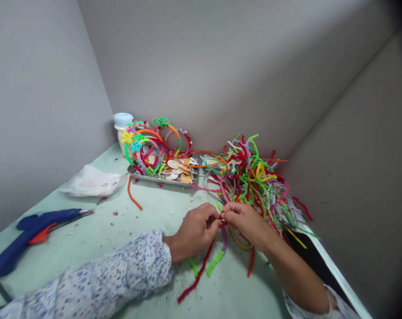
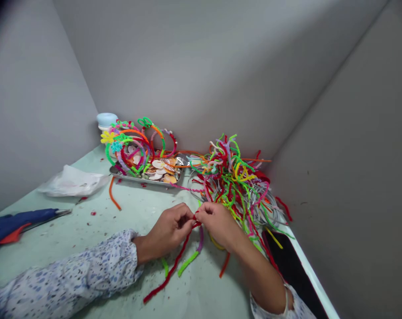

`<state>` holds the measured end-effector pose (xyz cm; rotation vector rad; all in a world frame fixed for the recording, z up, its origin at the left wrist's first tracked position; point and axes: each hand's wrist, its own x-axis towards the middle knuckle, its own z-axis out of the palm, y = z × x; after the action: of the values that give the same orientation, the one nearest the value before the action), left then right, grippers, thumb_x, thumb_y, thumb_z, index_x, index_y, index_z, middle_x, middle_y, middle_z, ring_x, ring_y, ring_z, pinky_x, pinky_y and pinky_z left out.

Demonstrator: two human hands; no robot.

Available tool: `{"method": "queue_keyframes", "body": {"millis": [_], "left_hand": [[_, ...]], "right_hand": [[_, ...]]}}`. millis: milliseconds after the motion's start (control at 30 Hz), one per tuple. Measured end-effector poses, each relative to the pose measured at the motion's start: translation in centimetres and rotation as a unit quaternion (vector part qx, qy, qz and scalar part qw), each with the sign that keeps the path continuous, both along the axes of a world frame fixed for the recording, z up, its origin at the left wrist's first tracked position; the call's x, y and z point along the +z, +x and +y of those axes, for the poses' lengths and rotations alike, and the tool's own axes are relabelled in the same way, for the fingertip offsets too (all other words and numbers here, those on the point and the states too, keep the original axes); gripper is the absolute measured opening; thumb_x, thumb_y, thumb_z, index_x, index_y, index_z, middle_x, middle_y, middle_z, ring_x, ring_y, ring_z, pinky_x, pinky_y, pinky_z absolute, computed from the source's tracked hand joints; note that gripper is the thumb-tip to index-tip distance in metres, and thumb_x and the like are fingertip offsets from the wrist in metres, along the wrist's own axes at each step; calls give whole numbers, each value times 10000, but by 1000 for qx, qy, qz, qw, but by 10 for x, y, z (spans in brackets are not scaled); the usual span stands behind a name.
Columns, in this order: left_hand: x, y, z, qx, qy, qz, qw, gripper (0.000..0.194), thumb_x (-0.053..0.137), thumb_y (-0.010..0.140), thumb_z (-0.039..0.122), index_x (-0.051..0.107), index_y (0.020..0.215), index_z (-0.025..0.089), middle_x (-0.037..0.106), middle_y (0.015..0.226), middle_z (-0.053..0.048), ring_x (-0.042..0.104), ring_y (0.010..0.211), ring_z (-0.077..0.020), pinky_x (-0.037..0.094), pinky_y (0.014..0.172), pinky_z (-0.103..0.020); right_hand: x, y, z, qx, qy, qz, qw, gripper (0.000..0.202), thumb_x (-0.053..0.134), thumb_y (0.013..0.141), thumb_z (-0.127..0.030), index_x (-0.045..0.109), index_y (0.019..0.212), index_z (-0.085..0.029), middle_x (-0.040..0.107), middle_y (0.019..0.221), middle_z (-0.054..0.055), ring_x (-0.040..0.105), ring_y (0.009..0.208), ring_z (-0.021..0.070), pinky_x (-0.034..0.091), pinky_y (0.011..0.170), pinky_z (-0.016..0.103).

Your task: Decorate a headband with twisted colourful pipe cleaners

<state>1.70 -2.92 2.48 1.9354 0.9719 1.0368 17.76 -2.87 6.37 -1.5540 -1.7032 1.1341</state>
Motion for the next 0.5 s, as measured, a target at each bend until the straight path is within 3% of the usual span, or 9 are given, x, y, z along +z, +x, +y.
{"method": "queue_keyframes", "body": {"millis": [133, 267, 500], "left_hand": [[-2, 1, 5, -11, -97, -64, 993, 92, 519, 801, 212, 564, 747, 153, 526, 671, 12, 452, 623, -104, 345, 587, -220], [-4, 0, 14, 6, -203, -148, 968, 159, 572, 784, 302, 553, 726, 155, 471, 586, 41, 390, 529, -81, 320, 524, -204], [-2, -2, 15, -5, -250, -206, 946, 149, 589, 766, 283, 559, 715, 146, 455, 557, 51, 363, 493, -67, 298, 500, -198]], "right_hand": [[4, 3, 1, 0, -11, 8, 1000, 186, 535, 731, -334, 589, 661, -171, 497, 577, -33, 430, 547, 112, 321, 526, 234], [5, 10, 1, 9, 33, 11, 999, 216, 589, 748, -372, 610, 851, -183, 583, 714, -12, 512, 630, 125, 396, 578, 236], [-3, 9, -2, 74, 137, -49, 987, 145, 545, 806, -256, 602, 931, -208, 629, 769, -3, 568, 697, 135, 433, 646, 245]]}}
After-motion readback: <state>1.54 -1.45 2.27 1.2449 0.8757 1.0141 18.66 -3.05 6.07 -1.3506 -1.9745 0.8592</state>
